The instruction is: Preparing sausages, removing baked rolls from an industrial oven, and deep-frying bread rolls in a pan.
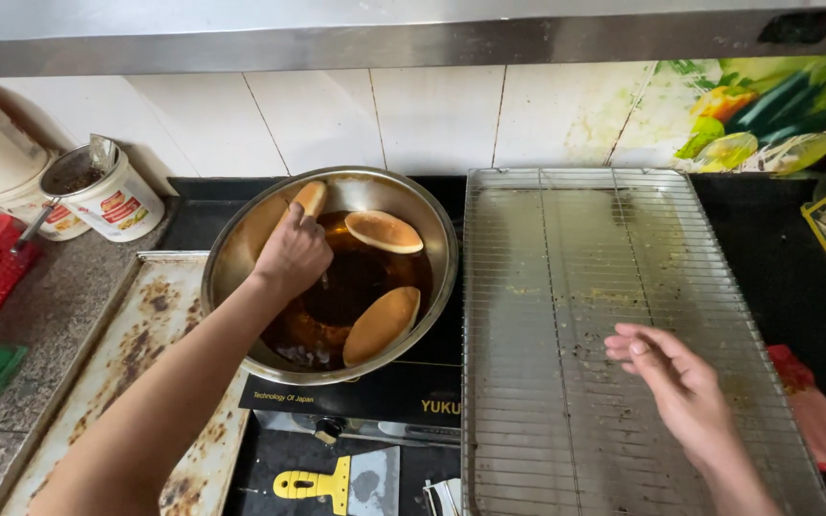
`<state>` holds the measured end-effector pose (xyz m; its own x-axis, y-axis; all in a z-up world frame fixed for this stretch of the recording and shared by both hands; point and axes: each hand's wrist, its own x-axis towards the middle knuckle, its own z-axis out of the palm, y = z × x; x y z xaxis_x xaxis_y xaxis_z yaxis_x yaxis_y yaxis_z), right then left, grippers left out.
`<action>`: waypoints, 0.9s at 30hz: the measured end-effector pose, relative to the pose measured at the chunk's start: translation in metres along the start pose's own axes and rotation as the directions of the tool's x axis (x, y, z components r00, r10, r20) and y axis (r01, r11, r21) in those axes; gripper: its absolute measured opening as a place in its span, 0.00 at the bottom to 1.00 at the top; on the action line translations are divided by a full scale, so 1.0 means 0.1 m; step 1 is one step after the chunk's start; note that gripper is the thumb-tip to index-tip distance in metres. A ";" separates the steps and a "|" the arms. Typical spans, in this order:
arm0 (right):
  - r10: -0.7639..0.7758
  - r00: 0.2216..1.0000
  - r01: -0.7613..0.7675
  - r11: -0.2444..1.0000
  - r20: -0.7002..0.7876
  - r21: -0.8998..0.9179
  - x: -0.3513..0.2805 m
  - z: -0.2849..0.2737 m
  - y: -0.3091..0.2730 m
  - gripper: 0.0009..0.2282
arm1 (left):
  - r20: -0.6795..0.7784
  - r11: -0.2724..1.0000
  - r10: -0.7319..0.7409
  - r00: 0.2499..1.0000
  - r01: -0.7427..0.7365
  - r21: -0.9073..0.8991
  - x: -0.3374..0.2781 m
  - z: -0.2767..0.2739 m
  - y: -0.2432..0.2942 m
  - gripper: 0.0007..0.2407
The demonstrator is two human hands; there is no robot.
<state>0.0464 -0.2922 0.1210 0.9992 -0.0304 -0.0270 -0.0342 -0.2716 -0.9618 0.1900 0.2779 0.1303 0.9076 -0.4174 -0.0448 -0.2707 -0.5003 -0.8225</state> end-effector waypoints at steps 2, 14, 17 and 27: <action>0.037 0.999 -0.037 0.999 -0.020 0.027 -0.02 0.02 -0.04 0.18 | -0.168 0.998 -0.064 0.984 0.061 -0.024 0.04 0.08 0.06 0.11; 0.045 0.999 -0.044 0.998 -0.024 0.042 -0.04 0.00 0.00 0.18 | 0.031 0.993 0.079 0.996 -0.081 0.086 -0.16 -0.22 -0.18 0.10; 0.097 0.995 -0.095 0.994 -0.028 0.060 -0.05 0.06 -0.14 0.18 | -0.112 0.995 -0.060 0.992 0.050 -0.087 -0.34 -0.32 -0.24 0.09; -0.012 0.998 0.007 0.997 0.067 0.078 0.13 0.20 0.01 0.17 | -0.481 0.931 -0.349 0.804 0.240 -0.275 -0.82 -0.65 -0.25 0.27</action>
<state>0.0597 -0.2738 0.1139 0.9987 0.0379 -0.0334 -0.0253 -0.1959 -0.9803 0.1012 0.2754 0.1915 0.6702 -0.5258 0.5238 -0.1227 -0.7745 -0.6205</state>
